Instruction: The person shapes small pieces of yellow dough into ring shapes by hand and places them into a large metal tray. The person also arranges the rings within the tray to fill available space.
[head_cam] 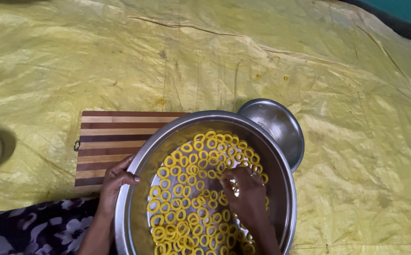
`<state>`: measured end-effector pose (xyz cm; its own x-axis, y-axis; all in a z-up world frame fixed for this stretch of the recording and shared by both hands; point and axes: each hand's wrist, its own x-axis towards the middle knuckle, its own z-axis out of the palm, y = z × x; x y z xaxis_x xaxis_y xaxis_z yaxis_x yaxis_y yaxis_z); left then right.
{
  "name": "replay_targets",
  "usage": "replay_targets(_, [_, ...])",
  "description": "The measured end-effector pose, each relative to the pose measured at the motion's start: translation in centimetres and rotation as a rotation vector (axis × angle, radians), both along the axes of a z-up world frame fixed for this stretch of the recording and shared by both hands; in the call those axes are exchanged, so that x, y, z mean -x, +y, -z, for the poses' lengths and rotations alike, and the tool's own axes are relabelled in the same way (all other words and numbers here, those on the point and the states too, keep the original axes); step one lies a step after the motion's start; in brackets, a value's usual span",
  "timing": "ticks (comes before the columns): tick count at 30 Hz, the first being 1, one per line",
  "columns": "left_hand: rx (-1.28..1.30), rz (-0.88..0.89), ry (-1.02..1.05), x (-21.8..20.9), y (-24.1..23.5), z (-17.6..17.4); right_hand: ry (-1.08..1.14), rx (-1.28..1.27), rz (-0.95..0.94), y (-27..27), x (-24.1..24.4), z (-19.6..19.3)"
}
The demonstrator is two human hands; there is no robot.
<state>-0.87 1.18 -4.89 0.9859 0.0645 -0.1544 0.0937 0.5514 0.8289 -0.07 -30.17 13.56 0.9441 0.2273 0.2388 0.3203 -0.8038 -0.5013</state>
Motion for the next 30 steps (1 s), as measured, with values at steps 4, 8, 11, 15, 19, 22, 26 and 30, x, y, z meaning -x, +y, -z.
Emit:
replay_targets(4, [-0.019,-0.003,0.009,-0.3,0.1,1.4,0.3,-0.15,0.049,0.0,0.0,-0.5])
replay_targets(8, [-0.001,-0.014,0.034,-0.4,0.1,2.0,0.098,0.011,0.048,0.1,-0.3,-0.3])
replay_targets(11, [0.037,-0.003,0.033,-0.3,-0.1,1.8,-0.028,0.058,0.004,0.3,-0.4,0.3])
replay_targets(15, [0.091,0.001,0.036,-0.2,-0.3,1.2,-0.042,0.098,0.035,0.3,-0.3,0.7])
replay_targets(19, [0.143,0.0,0.075,-0.3,-0.6,0.7,-0.056,0.086,0.03,0.7,-0.3,0.8])
replay_targets(22, [0.091,0.001,0.072,-0.5,-0.5,0.2,-0.056,0.142,-0.028,1.5,-0.3,1.1])
replay_targets(26, [0.109,0.03,0.076,-0.5,-0.6,-0.1,0.013,0.223,0.024,2.3,0.1,1.7])
replay_targets(30, [0.064,0.03,0.036,-0.9,-0.8,0.1,0.089,0.033,0.057,2.1,0.1,1.8])
